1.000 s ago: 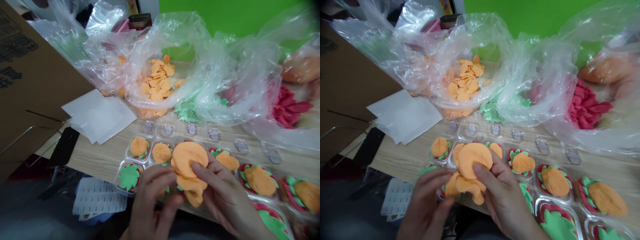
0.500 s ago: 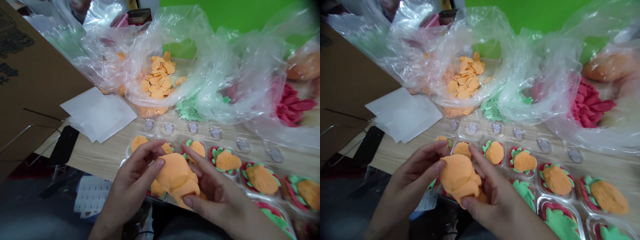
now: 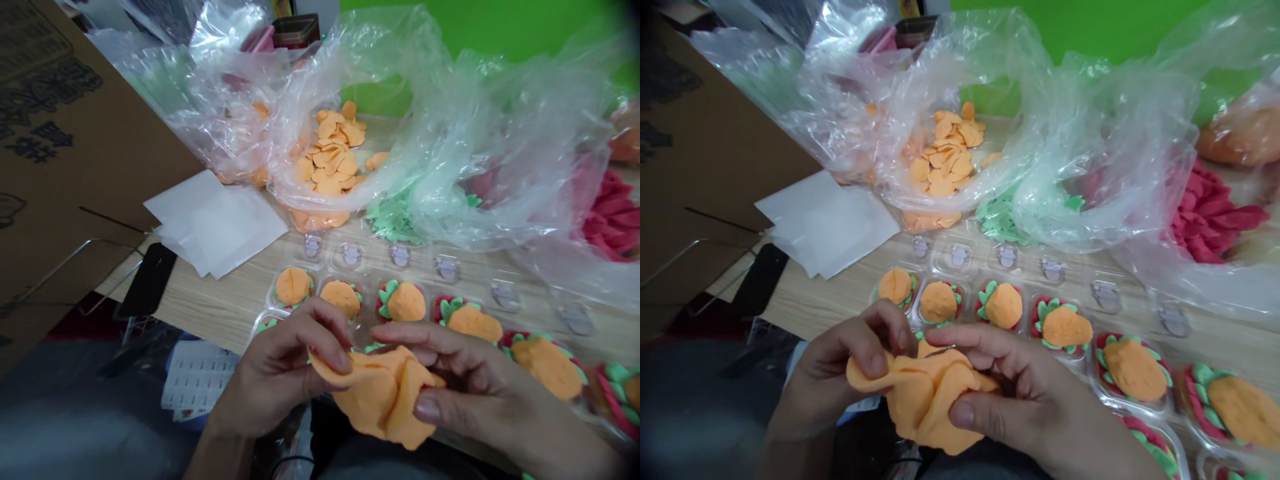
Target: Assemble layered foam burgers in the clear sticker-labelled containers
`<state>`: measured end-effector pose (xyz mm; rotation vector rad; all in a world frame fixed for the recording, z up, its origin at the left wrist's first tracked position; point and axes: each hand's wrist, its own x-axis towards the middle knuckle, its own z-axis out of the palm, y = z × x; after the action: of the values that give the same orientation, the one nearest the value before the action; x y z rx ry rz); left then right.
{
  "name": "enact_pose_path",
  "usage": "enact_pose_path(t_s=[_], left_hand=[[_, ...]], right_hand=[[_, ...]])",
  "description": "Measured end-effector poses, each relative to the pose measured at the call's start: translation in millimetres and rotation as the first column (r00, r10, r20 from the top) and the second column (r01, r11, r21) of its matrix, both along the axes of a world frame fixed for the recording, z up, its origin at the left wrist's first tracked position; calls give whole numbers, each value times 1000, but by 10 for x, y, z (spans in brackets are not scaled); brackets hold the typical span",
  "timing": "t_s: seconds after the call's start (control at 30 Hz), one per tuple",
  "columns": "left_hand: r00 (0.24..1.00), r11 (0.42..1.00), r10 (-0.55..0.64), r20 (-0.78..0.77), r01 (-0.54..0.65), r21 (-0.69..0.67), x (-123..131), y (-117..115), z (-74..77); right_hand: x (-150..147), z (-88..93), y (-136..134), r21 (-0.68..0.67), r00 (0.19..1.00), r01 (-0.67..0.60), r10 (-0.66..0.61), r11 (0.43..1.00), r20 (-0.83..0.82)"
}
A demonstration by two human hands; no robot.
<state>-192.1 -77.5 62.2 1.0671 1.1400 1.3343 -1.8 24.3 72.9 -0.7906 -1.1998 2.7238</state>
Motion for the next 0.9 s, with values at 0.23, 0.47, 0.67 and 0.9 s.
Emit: enact_pose_path(t_s=[0.23,0.47,0.67,0.9], left_hand=[[988,956,-75,-138,32,-291,-20,87,61],[952,910,191,238,-81,-406,-195,467,3],[930,936,214,299,-108,-334,-329,727,102],[992,969,90,89,-66,-239,-238,927,293]], right_hand=[[-61,-120,16,143,997,80,-81,986,6],[-194,-259,321,757,966,21,-209,653,154],[-221,90,630,955,958,204,-243,217,-150],[-391,49,716,797,964,174,-264,578,-18]])
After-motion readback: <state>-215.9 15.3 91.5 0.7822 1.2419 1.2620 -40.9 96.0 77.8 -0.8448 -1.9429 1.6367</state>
